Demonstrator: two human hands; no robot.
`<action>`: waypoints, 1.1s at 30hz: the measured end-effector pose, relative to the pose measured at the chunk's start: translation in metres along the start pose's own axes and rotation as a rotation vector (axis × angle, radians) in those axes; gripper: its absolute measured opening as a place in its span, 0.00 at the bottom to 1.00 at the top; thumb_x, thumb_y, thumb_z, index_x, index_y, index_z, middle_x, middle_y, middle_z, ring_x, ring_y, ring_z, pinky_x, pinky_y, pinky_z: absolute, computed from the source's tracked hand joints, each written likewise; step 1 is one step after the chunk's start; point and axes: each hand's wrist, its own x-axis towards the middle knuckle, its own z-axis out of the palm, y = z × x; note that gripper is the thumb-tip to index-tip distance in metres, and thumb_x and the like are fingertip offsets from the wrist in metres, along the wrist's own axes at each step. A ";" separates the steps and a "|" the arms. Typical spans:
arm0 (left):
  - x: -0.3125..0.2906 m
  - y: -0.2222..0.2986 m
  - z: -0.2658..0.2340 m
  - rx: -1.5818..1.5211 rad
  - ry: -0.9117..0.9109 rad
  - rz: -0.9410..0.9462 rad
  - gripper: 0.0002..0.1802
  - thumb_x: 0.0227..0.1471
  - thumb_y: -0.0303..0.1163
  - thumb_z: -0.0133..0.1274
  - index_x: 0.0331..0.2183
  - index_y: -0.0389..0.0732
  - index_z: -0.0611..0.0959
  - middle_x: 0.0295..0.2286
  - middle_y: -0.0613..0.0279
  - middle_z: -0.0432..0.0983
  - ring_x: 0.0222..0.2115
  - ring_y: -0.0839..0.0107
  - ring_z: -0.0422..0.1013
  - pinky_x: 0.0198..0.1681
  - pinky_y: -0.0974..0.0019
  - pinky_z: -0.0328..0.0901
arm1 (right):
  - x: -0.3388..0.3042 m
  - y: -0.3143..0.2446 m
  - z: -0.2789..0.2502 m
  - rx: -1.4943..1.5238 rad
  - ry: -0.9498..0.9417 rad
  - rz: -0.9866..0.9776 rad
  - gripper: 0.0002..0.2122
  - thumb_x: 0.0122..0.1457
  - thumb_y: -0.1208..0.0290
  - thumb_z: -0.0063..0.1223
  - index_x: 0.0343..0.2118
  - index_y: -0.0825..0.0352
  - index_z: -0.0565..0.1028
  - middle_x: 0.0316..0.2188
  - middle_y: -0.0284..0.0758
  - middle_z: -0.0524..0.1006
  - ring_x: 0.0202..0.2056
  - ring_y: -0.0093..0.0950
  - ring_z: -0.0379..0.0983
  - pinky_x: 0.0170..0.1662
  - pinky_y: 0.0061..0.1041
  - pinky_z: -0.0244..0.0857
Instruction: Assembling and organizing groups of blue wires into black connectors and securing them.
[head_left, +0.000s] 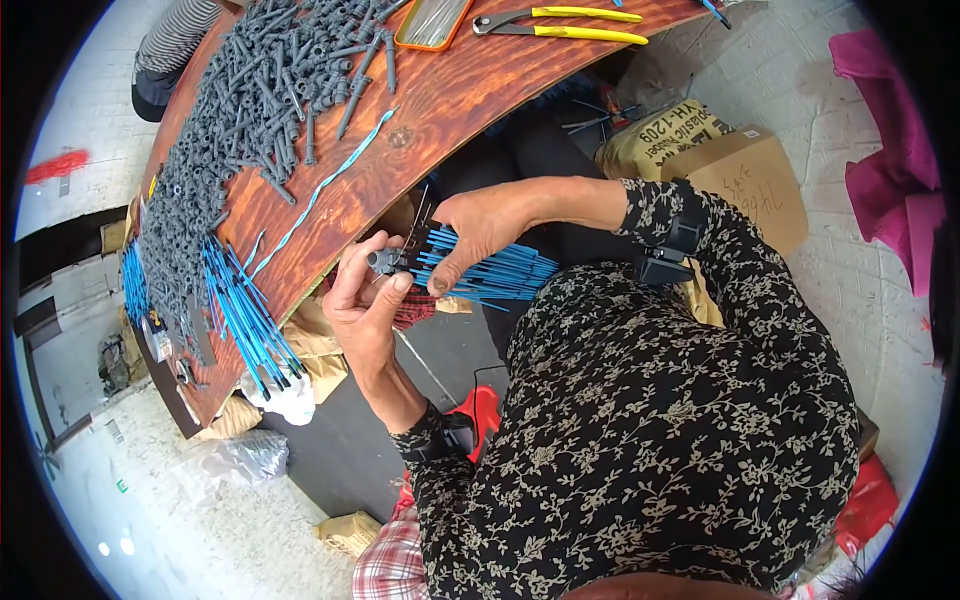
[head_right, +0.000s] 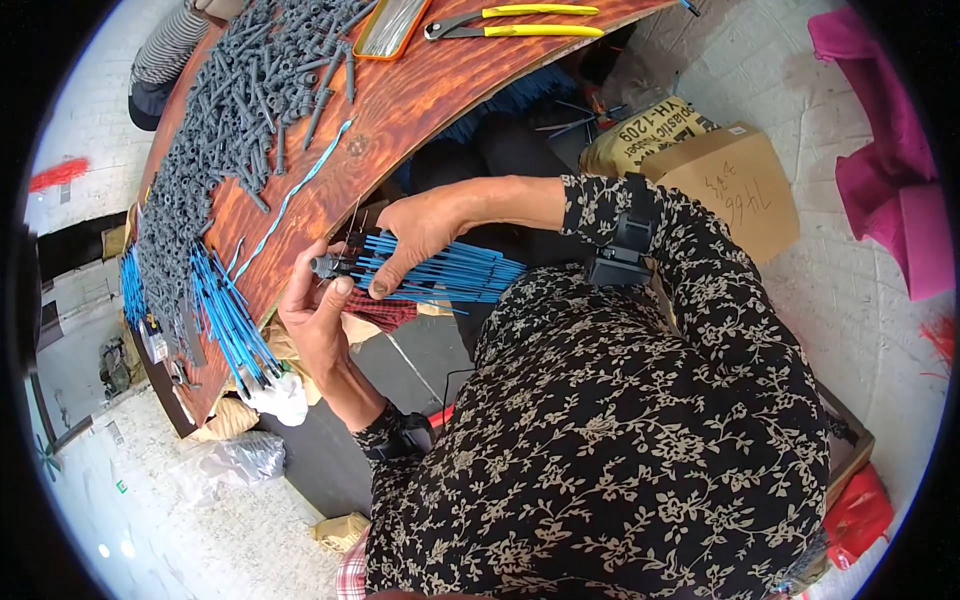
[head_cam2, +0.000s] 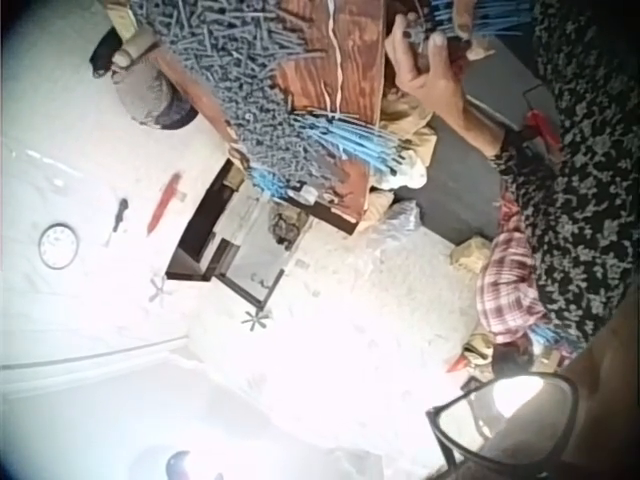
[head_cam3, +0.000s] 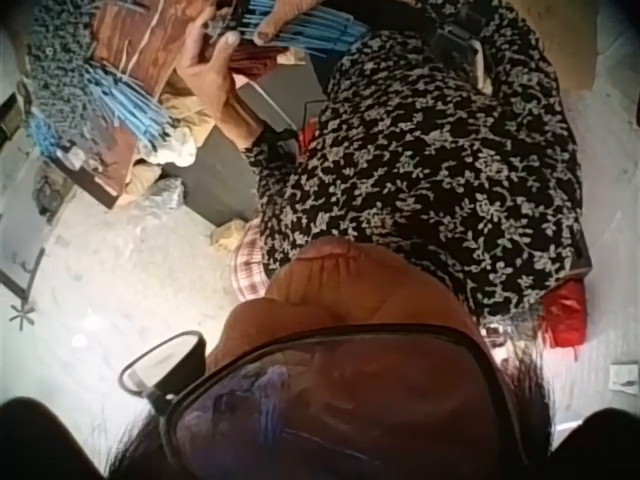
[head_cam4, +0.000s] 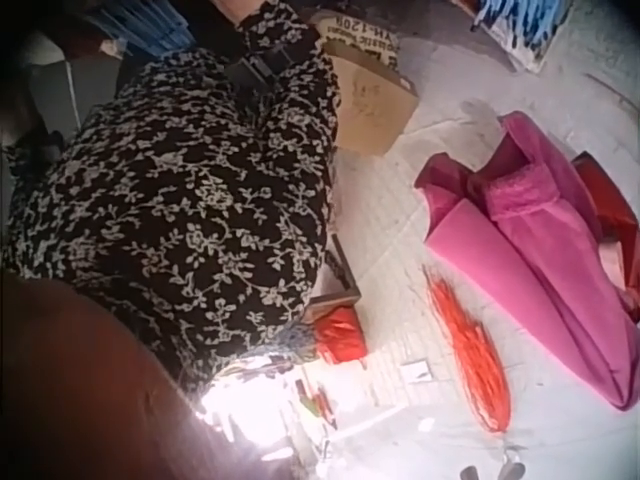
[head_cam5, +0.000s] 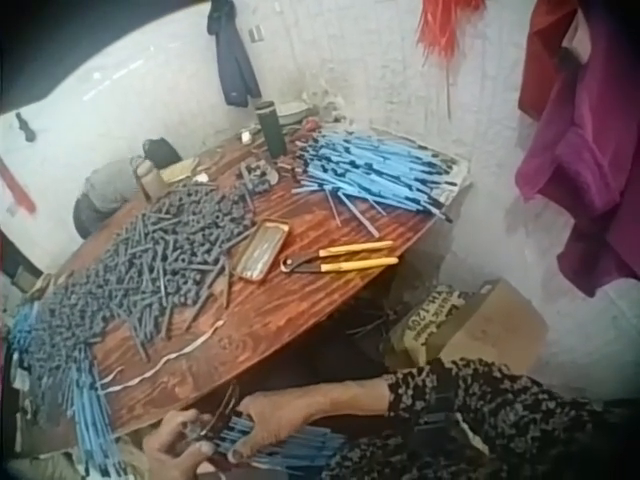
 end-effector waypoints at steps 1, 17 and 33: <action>0.002 0.002 0.001 0.016 -0.020 0.016 0.26 0.44 0.20 0.64 0.48 0.31 0.79 0.42 0.56 0.76 0.37 0.77 0.71 0.40 0.75 0.66 | 0.002 0.002 -0.002 -0.054 -0.020 0.024 0.28 0.42 0.46 0.71 0.35 0.68 0.77 0.29 0.34 0.79 0.32 0.24 0.75 0.36 0.25 0.68; 0.008 0.005 0.003 -0.013 -0.130 0.015 0.24 0.42 0.20 0.65 0.46 0.29 0.80 0.39 0.57 0.75 0.36 0.74 0.71 0.39 0.76 0.65 | 0.017 0.025 -0.003 0.067 -0.107 -0.079 0.27 0.39 0.49 0.75 0.32 0.68 0.77 0.24 0.27 0.74 0.29 0.20 0.69 0.33 0.24 0.64; 0.015 -0.001 -0.007 -0.007 -0.288 0.068 0.29 0.39 0.20 0.66 0.48 0.32 0.80 0.37 0.60 0.72 0.39 0.72 0.67 0.42 0.72 0.63 | 0.011 0.018 -0.004 0.123 -0.175 -0.059 0.24 0.39 0.53 0.76 0.29 0.68 0.77 0.25 0.30 0.77 0.28 0.23 0.72 0.33 0.25 0.68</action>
